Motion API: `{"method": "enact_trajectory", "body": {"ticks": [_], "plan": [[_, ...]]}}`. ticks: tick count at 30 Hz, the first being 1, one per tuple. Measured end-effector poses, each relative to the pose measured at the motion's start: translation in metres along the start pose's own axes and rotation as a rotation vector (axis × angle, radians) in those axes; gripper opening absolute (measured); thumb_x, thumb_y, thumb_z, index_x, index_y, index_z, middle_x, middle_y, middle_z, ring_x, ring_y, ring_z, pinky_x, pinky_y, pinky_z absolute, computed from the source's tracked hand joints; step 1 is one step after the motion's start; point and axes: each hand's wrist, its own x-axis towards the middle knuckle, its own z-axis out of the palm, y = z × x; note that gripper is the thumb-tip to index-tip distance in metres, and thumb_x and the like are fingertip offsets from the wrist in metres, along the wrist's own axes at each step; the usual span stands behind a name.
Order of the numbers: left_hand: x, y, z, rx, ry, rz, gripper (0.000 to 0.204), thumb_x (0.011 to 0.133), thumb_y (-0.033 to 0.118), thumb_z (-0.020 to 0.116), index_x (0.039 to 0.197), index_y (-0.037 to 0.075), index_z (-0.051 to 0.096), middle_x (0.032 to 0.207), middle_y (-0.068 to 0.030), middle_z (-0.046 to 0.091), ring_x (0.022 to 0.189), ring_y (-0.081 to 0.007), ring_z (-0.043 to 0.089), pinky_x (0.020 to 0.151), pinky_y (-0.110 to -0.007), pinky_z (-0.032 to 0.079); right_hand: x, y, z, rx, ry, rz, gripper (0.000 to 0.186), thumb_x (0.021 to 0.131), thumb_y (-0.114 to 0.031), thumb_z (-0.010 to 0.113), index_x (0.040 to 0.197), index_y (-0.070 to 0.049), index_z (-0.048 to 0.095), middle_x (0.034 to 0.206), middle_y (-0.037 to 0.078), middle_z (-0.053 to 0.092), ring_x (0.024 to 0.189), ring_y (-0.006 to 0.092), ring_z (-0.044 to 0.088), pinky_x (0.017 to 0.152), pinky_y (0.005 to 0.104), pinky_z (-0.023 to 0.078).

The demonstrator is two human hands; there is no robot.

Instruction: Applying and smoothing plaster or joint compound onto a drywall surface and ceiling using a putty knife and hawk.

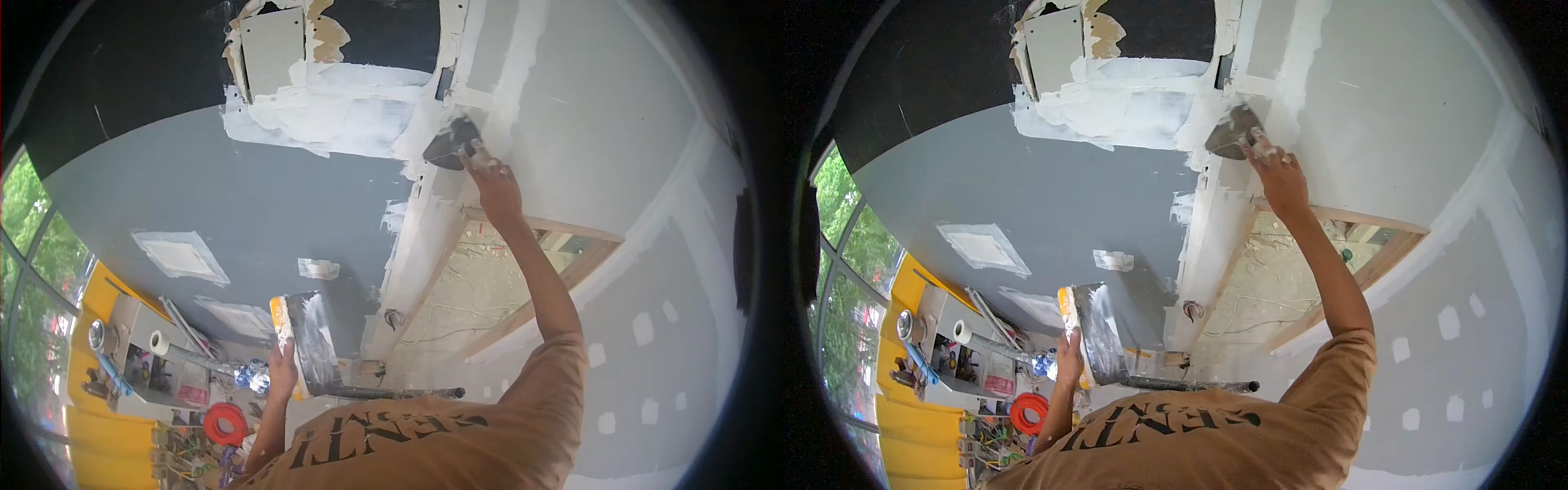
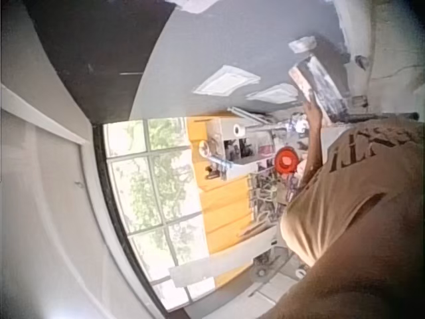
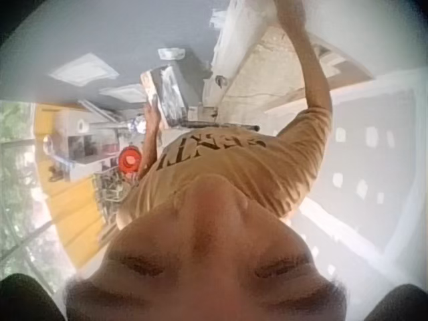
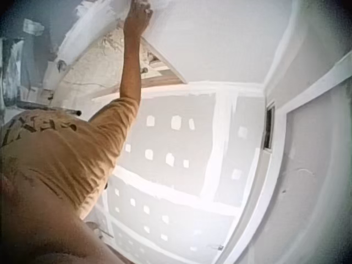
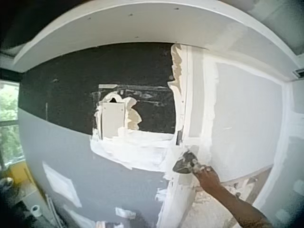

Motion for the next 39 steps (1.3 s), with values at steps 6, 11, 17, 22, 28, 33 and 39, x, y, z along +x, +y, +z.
{"method": "enact_trajectory", "body": {"ticks": [6,11,17,22,28,33,39], "plan": [[-0.008,-0.024,-0.003,-0.031,0.065,-0.013,0.05,0.105,0.039,0.052,0.125,-0.007,0.059,0.107,-0.0153,0.064,0.097,-0.0216,0.056,0.089,-0.036,0.045,-0.079,-0.103,-0.016,0.688,0.334,0.525,0.069,0.087,0.006,0.055,0.153,-0.01,0.043,0.151,0.021,0.042,0.13,0.0372,0.048,0.111,0.0478,0.04],[-0.003,-0.051,-0.011,-0.14,0.102,-0.1,0.056,0.105,0.04,0.051,0.13,-0.011,0.055,0.114,-0.0187,0.064,0.101,-0.0255,0.057,0.093,-0.038,0.045,-0.07,-0.241,-0.035,1.155,0.392,0.457,0.071,0.085,0.011,0.052,0.153,-0.007,0.041,0.157,0.032,0.025,0.133,0.0431,0.045,0.108,0.0511,0.042],[-0.008,-0.048,-0.01,-0.122,0.055,-0.06,0.062,0.104,0.044,0.053,0.14,-0.007,0.05,0.133,-0.0148,0.058,0.117,-0.0219,0.053,0.104,-0.036,0.039,-0.023,-0.212,0.01,1.091,0.33,0.513,0.069,0.087,0.011,0.051,0.152,-0.008,0.041,0.157,0.034,0.022,0.136,0.0505,0.04,0.102,0.0462,0.049],[-0.015,-0.026,-0.034,-0.217,0.058,-0.049,0.057,0.106,0.037,0.054,0.144,-0.003,0.045,0.136,-0.0103,0.056,0.121,-0.0188,0.052,0.106,-0.035,0.038,-0.014,-0.211,0.041,1.09,0.269,0.56,0.076,0.081,0.012,0.056,0.152,-0.009,0.04,0.159,0.031,0.023,0.127,0.0448,0.05,0.088,0.0429,0.054],[-0.021,0.0,-0.027,-0.191,0.058,-0.047,0.051,0.106,0.035,0.054,0.141,-0.001,0.049,0.129,-0.0055,0.059,0.117,-0.016,0.054,0.102,-0.033,0.041,-0.022,-0.228,0.09,0.899,0.298,0.544,0.081,0.079,0.013,0.057,0.154,-0.01,0.038,0.159,0.03,0.023,0.131,0.0436,0.047,0.086,0.0408,0.056],[-0.011,-0.017,-0.041,-0.038,0.041,-0.106,0.062,0.106,0.042,0.053,0.144,-0.006,0.046,0.139,-0.0145,0.054,0.125,-0.0247,0.052,0.108,-0.038,0.039,-0.035,-0.252,0.109,0.887,0.222,0.525,0.081,0.081,0.009,0.056,0.156,-0.012,0.036,0.164,0.025,0.019,0.122,0.0396,0.052,0.088,0.039,0.055],[0.0,-0.002,-0.029,0.08,-0.014,-0.162,0.069,0.104,0.047,0.052,0.146,-0.007,0.043,0.141,-0.017,0.053,0.127,-0.0256,0.051,0.109,-0.038,0.038,-0.056,-0.257,0.131,0.785,0.196,0.477,0.082,0.083,0.009,0.055,0.158,-0.015,0.033,0.165,0.024,0.019,0.13,0.0374,0.049,0.093,0.0381,0.054]]}}
